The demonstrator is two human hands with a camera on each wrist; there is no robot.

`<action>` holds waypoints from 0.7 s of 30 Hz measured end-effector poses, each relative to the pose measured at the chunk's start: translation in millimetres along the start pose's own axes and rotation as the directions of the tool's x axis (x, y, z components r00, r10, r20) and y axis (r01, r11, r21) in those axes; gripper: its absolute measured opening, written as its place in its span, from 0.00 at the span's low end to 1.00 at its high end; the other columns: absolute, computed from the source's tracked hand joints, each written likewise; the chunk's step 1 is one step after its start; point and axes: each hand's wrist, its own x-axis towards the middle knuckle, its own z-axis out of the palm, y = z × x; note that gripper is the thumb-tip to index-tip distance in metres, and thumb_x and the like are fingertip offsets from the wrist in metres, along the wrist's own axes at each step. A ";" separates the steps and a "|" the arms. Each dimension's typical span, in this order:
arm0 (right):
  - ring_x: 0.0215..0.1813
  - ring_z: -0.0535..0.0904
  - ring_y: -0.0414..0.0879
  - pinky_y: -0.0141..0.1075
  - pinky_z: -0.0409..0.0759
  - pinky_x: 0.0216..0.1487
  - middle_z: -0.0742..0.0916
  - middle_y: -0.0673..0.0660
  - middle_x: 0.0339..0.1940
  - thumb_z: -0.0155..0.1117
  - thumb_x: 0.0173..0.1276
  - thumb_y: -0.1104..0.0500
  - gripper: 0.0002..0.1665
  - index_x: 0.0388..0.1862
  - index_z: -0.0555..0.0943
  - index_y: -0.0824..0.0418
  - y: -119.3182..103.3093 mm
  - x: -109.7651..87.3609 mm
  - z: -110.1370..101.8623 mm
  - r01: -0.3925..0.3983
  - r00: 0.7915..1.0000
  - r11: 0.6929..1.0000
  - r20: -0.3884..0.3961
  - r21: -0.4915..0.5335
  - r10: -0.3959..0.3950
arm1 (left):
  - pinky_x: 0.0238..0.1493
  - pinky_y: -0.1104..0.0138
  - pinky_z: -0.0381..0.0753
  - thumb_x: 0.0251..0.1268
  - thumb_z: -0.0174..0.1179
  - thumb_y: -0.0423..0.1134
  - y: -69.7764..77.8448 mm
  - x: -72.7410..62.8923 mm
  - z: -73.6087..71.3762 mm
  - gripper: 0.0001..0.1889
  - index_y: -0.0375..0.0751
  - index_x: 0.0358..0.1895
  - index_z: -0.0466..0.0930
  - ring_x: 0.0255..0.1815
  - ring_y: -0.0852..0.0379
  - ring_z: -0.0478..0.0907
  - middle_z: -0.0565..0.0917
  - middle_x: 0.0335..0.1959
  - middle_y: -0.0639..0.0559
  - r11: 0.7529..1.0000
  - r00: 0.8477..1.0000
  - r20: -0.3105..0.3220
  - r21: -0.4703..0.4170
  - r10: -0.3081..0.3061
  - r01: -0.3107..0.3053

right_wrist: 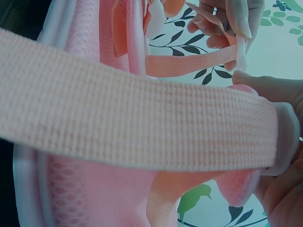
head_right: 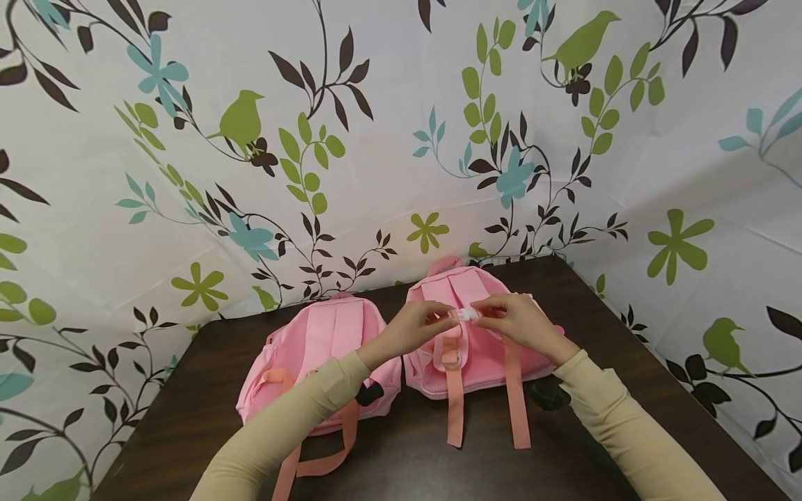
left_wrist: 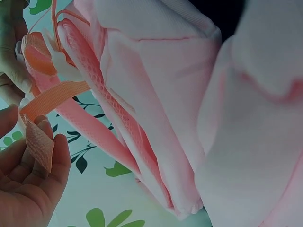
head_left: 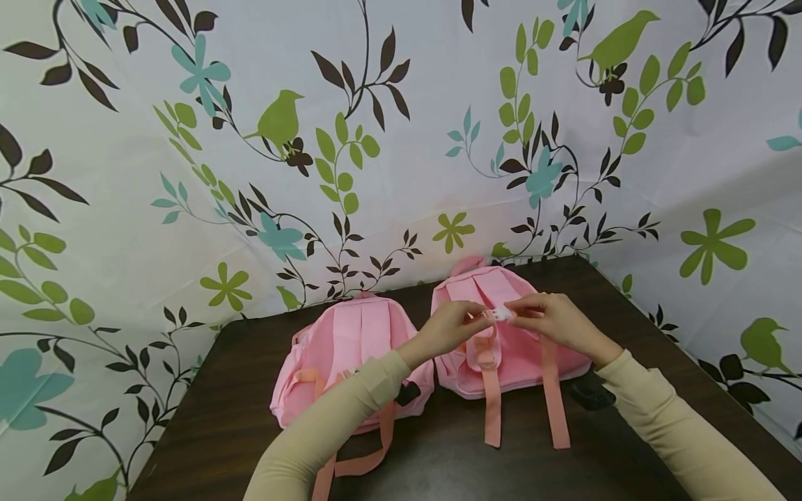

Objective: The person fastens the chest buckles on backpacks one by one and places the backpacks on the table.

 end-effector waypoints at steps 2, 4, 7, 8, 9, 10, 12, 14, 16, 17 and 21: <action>0.48 0.85 0.52 0.44 0.85 0.47 0.89 0.58 0.49 0.74 0.65 0.55 0.21 0.55 0.86 0.63 -0.2 -0.3 -0.7 0.010 1.000 1.000 0.006 0.001 -0.010 | 0.26 0.72 0.78 0.73 0.63 0.44 -0.5 0.1 0.3 0.12 0.44 0.52 0.87 0.29 0.64 0.75 0.85 0.35 0.58 1.000 1.000 -0.003 0.008 -0.003 0.003; 0.48 0.85 0.52 0.44 0.85 0.47 0.89 0.58 0.49 0.74 0.65 0.55 0.21 0.54 0.87 0.63 0.1 -0.4 -1.0 0.023 1.000 1.000 0.009 -0.004 -0.023 | 0.27 0.72 0.78 0.73 0.63 0.43 -0.6 0.2 0.8 0.12 0.44 0.52 0.87 0.30 0.64 0.75 0.85 0.35 0.60 1.000 1.000 -0.006 0.005 -0.003 0.003; 0.48 0.86 0.51 0.44 0.85 0.47 0.89 0.58 0.49 0.74 0.65 0.55 0.20 0.54 0.87 0.62 1.2 -0.5 -0.9 0.035 0.999 0.999 0.009 -0.009 -0.035 | 0.29 0.73 0.79 0.73 0.62 0.43 -1.0 -0.3 1.6 0.12 0.44 0.52 0.86 0.32 0.64 0.76 0.85 0.37 0.60 1.000 1.000 -0.012 -0.003 -0.002 0.002; 0.48 0.86 0.51 0.44 0.85 0.47 0.89 0.58 0.49 0.74 0.65 0.55 0.20 0.54 0.87 0.62 1.8 -0.6 -0.7 0.037 0.999 0.999 0.008 -0.012 -0.036 | 0.30 0.73 0.79 0.73 0.62 0.44 -1.2 -0.9 2.0 0.12 0.43 0.52 0.86 0.33 0.64 0.76 0.85 0.38 0.60 1.000 1.000 -0.014 -0.005 -0.001 0.001; 0.48 0.86 0.51 0.44 0.85 0.47 0.89 0.58 0.49 0.74 0.65 0.55 0.20 0.54 0.87 0.62 2.2 -0.8 -0.4 0.037 0.999 0.999 0.008 -0.015 -0.037 | 0.31 0.73 0.80 0.73 0.62 0.44 -1.4 -1.4 2.4 0.13 0.43 0.53 0.86 0.33 0.64 0.77 0.85 0.38 0.60 1.000 1.000 -0.016 -0.007 -0.001 0.001; 0.47 0.86 0.50 0.44 0.85 0.46 0.89 0.58 0.49 0.74 0.65 0.54 0.20 0.53 0.87 0.62 2.5 -0.9 -0.2 0.037 0.999 0.999 0.009 -0.017 -0.037 | 0.31 0.73 0.80 0.73 0.62 0.44 -1.8 -1.7 2.7 0.13 0.43 0.53 0.86 0.34 0.65 0.77 0.85 0.39 0.60 1.000 1.000 -0.018 -0.008 -0.002 0.002; 0.47 0.86 0.49 0.43 0.85 0.46 0.89 0.57 0.48 0.74 0.65 0.54 0.20 0.53 0.87 0.62 3.0 -0.7 0.4 0.039 0.999 0.999 0.012 -0.020 -0.039 | 0.33 0.74 0.80 0.73 0.62 0.44 -2.3 -2.2 3.2 0.13 0.43 0.53 0.86 0.35 0.65 0.78 0.86 0.39 0.60 1.000 1.000 -0.018 -0.005 -0.004 0.004; 0.47 0.86 0.49 0.43 0.86 0.46 0.89 0.57 0.48 0.74 0.65 0.54 0.20 0.53 0.87 0.62 2.7 -0.7 0.5 0.042 0.999 0.999 0.014 -0.022 -0.042 | 0.35 0.75 0.80 0.73 0.63 0.44 -2.9 -2.1 3.4 0.13 0.43 0.53 0.86 0.36 0.66 0.78 0.86 0.40 0.60 1.000 1.000 -0.017 -0.009 -0.006 0.006; 0.47 0.87 0.50 0.43 0.86 0.46 0.90 0.57 0.48 0.74 0.65 0.54 0.20 0.53 0.87 0.61 2.3 0.1 0.7 0.043 0.999 0.999 0.012 -0.021 -0.043 | 0.35 0.75 0.80 0.73 0.63 0.42 -3.3 -1.4 2.9 0.12 0.43 0.53 0.86 0.36 0.66 0.79 0.86 0.40 0.59 1.000 1.000 -0.016 -0.010 -0.004 0.004; 0.47 0.87 0.50 0.43 0.86 0.46 0.90 0.57 0.49 0.74 0.65 0.54 0.20 0.53 0.88 0.61 2.0 0.6 0.6 0.042 0.999 0.999 0.010 -0.021 -0.042 | 0.36 0.75 0.80 0.73 0.63 0.42 -3.3 -0.6 2.6 0.12 0.43 0.53 0.86 0.36 0.66 0.79 0.86 0.40 0.59 1.000 1.000 -0.015 -0.008 -0.001 0.000; 0.49 0.87 0.53 0.44 0.85 0.46 0.89 0.58 0.49 0.74 0.64 0.56 0.20 0.53 0.87 0.62 0.9 2.4 0.8 0.030 1.000 0.999 0.002 -0.014 -0.030 | 0.35 0.76 0.80 0.73 0.62 0.42 -3.7 2.3 0.9 0.12 0.42 0.52 0.86 0.35 0.65 0.78 0.87 0.40 0.55 1.000 1.000 -0.008 0.007 0.014 -0.013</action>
